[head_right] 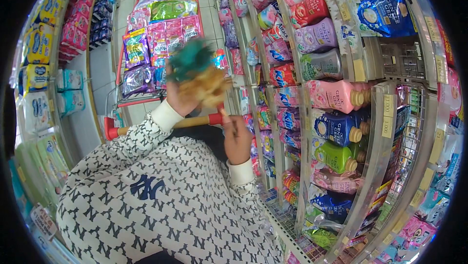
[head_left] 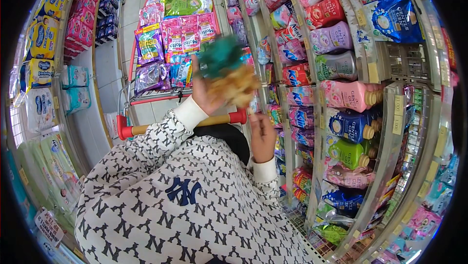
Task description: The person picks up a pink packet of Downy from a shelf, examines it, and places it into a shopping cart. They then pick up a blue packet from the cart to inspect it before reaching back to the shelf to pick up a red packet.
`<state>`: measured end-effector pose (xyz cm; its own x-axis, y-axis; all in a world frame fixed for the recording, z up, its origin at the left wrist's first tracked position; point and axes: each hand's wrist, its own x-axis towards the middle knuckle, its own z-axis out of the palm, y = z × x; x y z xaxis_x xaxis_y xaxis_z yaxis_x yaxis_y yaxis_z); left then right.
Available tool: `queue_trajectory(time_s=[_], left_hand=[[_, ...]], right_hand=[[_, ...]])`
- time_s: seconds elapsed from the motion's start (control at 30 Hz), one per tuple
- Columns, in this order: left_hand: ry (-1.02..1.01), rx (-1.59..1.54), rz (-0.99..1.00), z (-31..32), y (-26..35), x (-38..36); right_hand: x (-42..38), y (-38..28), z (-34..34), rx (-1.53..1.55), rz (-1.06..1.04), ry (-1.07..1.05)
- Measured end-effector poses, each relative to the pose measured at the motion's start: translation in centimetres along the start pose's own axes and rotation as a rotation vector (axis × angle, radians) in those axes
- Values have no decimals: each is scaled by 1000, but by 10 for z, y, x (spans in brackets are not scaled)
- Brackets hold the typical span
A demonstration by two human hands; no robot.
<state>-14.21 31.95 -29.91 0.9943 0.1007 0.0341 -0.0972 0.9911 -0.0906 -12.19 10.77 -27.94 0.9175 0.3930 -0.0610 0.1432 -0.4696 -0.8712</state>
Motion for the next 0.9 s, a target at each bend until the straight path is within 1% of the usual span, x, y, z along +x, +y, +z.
queue_trajectory(time_s=[0.03,0.07,0.1,0.13,0.17,0.2,0.23,0.27,0.33,0.37,0.4,0.47,0.5,0.53,0.57,0.6,0.63,0.67,0.73,0.77,0.87,0.9], left_hand=[[-25,-101,30,-58,1,-6],[78,-54,38,-45,1,-6],[181,-9,47,-20,3,-4],[283,37,58,-5,1,-2],[311,62,112,-3,-2,1],[299,82,106,-5,-3,0],[283,63,99,-5,-4,-2],[267,46,86,-6,-4,-2],[289,127,93,-10,-4,-1],[297,164,96,-11,-4,0],[358,139,46,-3,-5,-2],[225,102,39,-18,-6,-3],[264,137,41,-6,-8,-2],[304,172,49,5,-10,-1],[297,44,31,-2,-9,-2],[268,41,20,0,-10,-3],[248,40,-14,-5,-9,-5],[226,40,-54,-9,-10,-7],[286,133,-113,-6,-16,-7],[313,179,-140,-4,-20,-6],[378,372,-133,-15,-29,-4],[461,499,-104,-1,-36,-4]], right_hand=[[-1,-2,0,-89,-7,-33],[-3,-3,0,-179,-12,-66],[5,37,2,-145,-81,28],[13,52,-5,-102,-25,86],[21,62,-12,-57,29,141],[26,61,-17,-9,81,195],[27,58,-21,75,80,229],[25,53,-20,69,38,211],[13,44,-17,46,-38,183],[6,34,-13,6,-115,110],[3,19,-11,-82,-82,50],[-2,-2,-10,-252,-16,-79],[4,28,-8,-223,59,-30],[12,42,-9,-145,30,77],[21,51,-11,-65,0,181],[27,56,-13,18,-29,286],[30,59,-18,241,132,226],[27,61,-20,342,185,193],[23,12,-21,533,291,136],[21,10,-17,581,248,77],[23,6,5,561,154,47],[25,2,7,523,43,89]])
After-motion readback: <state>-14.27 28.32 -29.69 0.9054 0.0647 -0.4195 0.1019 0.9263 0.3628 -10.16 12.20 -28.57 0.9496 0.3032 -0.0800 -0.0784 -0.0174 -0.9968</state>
